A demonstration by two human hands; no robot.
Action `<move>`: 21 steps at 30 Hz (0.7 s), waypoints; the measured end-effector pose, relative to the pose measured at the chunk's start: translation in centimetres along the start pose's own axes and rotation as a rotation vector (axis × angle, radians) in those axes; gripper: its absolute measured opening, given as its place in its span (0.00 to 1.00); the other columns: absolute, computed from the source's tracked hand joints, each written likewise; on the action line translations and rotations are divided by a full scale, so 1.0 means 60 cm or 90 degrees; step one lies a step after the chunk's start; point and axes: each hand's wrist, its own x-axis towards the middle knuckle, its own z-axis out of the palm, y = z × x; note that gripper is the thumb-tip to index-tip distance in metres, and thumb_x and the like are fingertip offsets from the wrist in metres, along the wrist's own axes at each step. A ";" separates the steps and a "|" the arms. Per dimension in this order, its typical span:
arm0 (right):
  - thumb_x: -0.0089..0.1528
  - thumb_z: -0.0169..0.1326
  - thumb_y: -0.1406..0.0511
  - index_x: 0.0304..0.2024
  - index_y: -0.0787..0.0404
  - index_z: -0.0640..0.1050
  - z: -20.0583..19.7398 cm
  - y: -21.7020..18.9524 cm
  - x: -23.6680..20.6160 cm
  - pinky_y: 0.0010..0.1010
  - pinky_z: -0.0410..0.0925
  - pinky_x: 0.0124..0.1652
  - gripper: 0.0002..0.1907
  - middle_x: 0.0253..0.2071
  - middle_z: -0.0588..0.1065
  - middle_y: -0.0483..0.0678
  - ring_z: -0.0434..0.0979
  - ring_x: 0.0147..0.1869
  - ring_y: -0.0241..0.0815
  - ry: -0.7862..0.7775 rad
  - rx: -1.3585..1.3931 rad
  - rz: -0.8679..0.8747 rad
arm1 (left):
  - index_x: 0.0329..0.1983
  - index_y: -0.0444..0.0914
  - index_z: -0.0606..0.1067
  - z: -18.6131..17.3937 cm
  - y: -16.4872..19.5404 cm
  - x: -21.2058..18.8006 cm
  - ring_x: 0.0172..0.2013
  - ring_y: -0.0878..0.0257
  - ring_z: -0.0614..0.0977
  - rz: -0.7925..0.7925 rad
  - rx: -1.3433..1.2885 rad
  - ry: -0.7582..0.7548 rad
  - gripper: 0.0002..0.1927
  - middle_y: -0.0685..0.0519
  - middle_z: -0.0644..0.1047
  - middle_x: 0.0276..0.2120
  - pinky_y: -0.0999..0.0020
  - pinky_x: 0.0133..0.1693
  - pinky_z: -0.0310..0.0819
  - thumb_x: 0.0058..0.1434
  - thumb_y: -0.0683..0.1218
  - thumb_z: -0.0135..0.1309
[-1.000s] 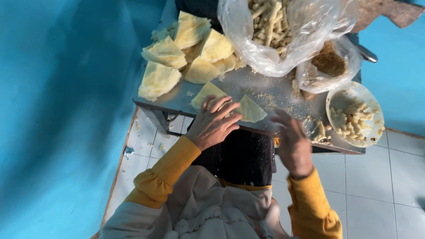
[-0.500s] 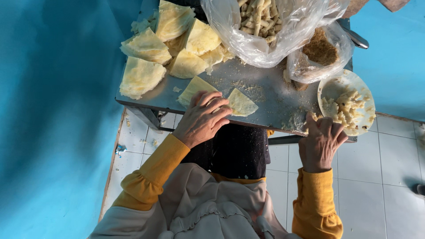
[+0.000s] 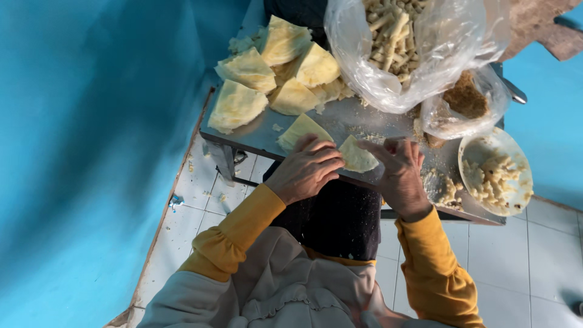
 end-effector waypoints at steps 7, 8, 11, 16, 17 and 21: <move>0.49 0.65 0.51 0.64 0.49 0.78 0.009 -0.028 0.046 0.49 0.59 0.57 0.39 0.46 0.68 0.51 0.65 0.53 0.52 -0.046 -0.241 -0.157 | 0.48 0.41 0.78 0.002 -0.009 -0.004 0.59 0.55 0.73 0.000 0.006 -0.002 0.15 0.55 0.77 0.51 0.49 0.66 0.57 0.59 0.48 0.61; 0.53 0.64 0.53 0.65 0.51 0.77 0.012 -0.026 0.048 0.47 0.59 0.59 0.37 0.47 0.69 0.50 0.66 0.55 0.51 -0.045 -0.300 -0.168 | 0.48 0.41 0.78 0.003 -0.008 -0.005 0.59 0.55 0.73 -0.005 -0.002 -0.002 0.14 0.55 0.77 0.51 0.49 0.67 0.58 0.60 0.47 0.61; 0.57 0.61 0.59 0.61 0.55 0.80 0.024 -0.016 0.054 0.38 0.60 0.63 0.29 0.48 0.71 0.45 0.67 0.58 0.44 -0.056 -0.489 -0.222 | 0.49 0.41 0.78 0.000 -0.007 -0.002 0.59 0.56 0.73 0.003 -0.011 0.009 0.13 0.54 0.77 0.51 0.50 0.67 0.58 0.62 0.46 0.61; 0.50 0.57 0.72 0.33 0.52 0.82 0.004 0.027 0.051 0.39 0.61 0.63 0.11 0.45 0.76 0.44 0.69 0.57 0.45 0.008 -0.343 -0.176 | 0.49 0.41 0.78 -0.015 0.003 -0.006 0.57 0.55 0.74 0.015 -0.015 0.027 0.12 0.55 0.77 0.50 0.51 0.66 0.60 0.62 0.45 0.61; 0.50 0.54 0.77 0.30 0.52 0.81 -0.013 0.043 0.049 0.37 0.61 0.62 0.14 0.46 0.76 0.44 0.70 0.58 0.46 0.044 -0.240 -0.122 | 0.48 0.41 0.77 -0.017 0.004 -0.005 0.56 0.55 0.74 0.011 -0.022 0.027 0.12 0.55 0.77 0.50 0.51 0.65 0.60 0.62 0.45 0.61; 0.61 0.46 0.82 0.43 0.57 0.82 -0.113 0.145 0.072 0.33 0.70 0.54 0.20 0.47 0.79 0.49 0.78 0.51 0.45 0.124 -0.019 -0.006 | 0.46 0.41 0.77 -0.019 0.004 0.000 0.55 0.56 0.75 0.004 -0.040 0.025 0.11 0.56 0.78 0.49 0.51 0.64 0.60 0.61 0.44 0.61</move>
